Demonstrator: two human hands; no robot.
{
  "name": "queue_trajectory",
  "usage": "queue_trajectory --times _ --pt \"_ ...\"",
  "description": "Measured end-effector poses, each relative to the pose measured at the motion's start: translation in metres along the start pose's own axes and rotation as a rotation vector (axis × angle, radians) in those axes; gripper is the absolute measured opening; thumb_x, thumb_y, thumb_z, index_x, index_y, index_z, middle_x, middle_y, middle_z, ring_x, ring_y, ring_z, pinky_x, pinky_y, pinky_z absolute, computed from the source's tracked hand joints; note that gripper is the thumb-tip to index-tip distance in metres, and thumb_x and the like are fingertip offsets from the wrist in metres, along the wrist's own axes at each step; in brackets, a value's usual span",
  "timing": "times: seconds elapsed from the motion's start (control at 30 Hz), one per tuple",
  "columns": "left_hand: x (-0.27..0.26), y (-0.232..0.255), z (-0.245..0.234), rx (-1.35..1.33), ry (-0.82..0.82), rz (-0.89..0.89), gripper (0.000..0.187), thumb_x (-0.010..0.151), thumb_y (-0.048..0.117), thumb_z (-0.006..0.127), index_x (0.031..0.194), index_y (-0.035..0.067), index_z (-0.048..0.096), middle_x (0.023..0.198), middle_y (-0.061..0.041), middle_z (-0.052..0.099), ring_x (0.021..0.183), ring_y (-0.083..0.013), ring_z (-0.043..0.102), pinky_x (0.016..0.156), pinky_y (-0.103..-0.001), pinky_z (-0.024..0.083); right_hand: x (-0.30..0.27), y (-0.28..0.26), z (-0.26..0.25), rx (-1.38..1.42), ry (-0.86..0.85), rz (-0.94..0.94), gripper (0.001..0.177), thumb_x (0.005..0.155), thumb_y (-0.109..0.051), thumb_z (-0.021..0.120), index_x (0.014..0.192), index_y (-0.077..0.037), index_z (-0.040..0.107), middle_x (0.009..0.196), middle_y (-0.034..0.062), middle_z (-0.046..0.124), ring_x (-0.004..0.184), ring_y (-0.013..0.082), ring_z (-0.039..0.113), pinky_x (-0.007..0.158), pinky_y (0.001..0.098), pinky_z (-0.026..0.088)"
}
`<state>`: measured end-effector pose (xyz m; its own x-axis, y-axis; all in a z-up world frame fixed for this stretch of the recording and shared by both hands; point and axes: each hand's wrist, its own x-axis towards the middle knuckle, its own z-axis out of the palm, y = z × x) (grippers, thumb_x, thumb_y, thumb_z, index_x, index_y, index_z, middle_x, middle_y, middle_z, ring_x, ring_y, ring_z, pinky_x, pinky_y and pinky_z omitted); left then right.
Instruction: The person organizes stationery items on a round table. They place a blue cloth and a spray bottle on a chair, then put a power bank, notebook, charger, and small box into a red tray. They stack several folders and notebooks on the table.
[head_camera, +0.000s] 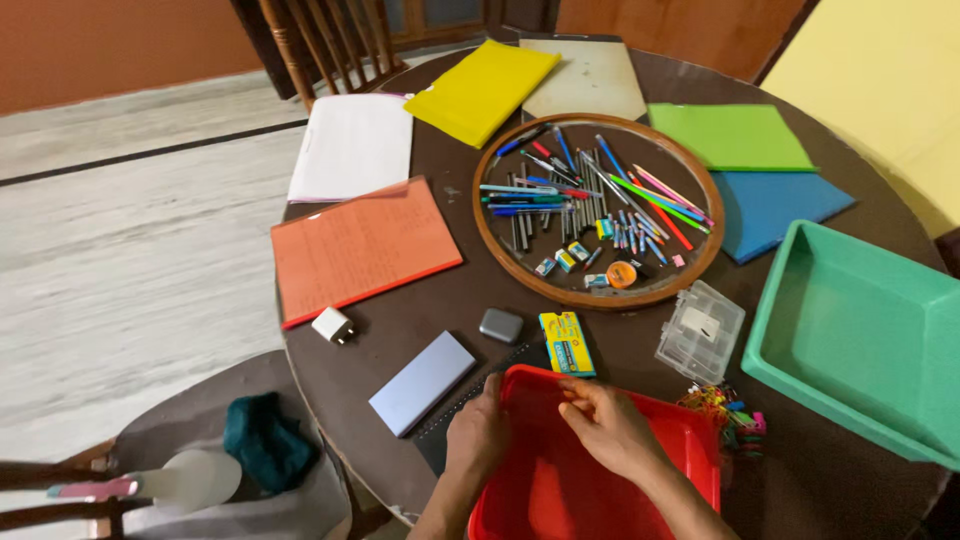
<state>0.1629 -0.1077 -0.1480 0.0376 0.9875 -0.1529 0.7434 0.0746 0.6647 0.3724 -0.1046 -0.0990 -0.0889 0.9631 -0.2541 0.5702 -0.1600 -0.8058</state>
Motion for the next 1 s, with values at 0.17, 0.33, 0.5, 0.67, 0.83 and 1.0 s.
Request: queue_trajectory --times 0.17,0.33,0.5,0.67,0.83,1.0 --pt "-0.015 0.003 -0.027 -0.055 0.034 -0.110 0.060 0.087 0.012 0.058 0.144 0.021 0.043 0.100 -0.023 0.072 0.091 -0.0475 0.068 0.079 -0.059 0.054 0.001 -0.029 -0.005 -0.130 -0.023 0.007 0.047 0.089 -0.027 0.068 0.132 -0.009 0.067 0.109 0.0094 0.081 0.094 0.0180 0.079 0.083 0.0322 0.059" --pt "-0.017 -0.014 -0.054 -0.098 0.165 -0.216 0.055 0.087 0.016 0.064 0.140 0.020 0.048 0.102 -0.024 0.073 0.094 -0.0446 0.070 0.081 -0.055 0.056 -0.004 -0.070 0.000 -0.258 -0.048 -0.164 0.048 0.088 -0.034 0.069 0.129 -0.008 0.068 0.119 0.0102 0.075 0.105 0.0243 0.075 0.090 0.0361 0.058" --pt "-0.007 -0.047 -0.087 -0.217 0.316 -0.270 0.050 0.088 0.017 0.063 0.137 0.017 0.052 0.101 -0.021 0.075 0.095 -0.0419 0.073 0.079 -0.053 0.057 -0.018 -0.104 0.006 -0.436 -0.305 -0.410 0.073 0.076 -0.050 0.084 0.132 -0.007 0.066 0.134 0.0106 0.063 0.121 0.0313 0.062 0.099 0.0424 0.048" --pt "0.012 -0.076 -0.124 -0.345 0.484 -0.295 0.047 0.085 0.016 0.067 0.131 0.013 0.059 0.095 -0.019 0.076 0.089 -0.0386 0.075 0.077 -0.050 0.057 -0.018 -0.100 0.038 -0.644 -0.304 -0.794 0.071 0.067 -0.049 0.087 0.123 -0.007 0.073 0.126 0.0121 0.067 0.116 0.0353 0.062 0.100 0.0500 0.040" --pt "0.022 -0.084 -0.164 -0.396 0.475 -0.413 0.051 0.088 0.019 0.068 0.137 0.011 0.055 0.087 -0.016 0.071 0.080 -0.0331 0.072 0.071 -0.047 0.054 0.008 -0.114 0.060 -0.686 -0.106 -0.820 0.027 0.083 -0.008 0.065 0.105 -0.012 0.079 0.099 0.0067 0.073 0.098 0.0276 0.067 0.093 0.0447 0.047" --pt "0.035 -0.099 -0.172 -0.430 0.466 -0.413 0.053 0.088 0.020 0.070 0.137 0.009 0.055 0.085 -0.016 0.069 0.075 -0.0295 0.069 0.068 -0.045 0.054 0.017 -0.124 0.073 -0.719 -0.092 -0.863 0.025 0.083 -0.005 0.060 0.102 -0.010 0.077 0.090 0.0066 0.072 0.090 0.0271 0.068 0.084 0.0440 0.048"
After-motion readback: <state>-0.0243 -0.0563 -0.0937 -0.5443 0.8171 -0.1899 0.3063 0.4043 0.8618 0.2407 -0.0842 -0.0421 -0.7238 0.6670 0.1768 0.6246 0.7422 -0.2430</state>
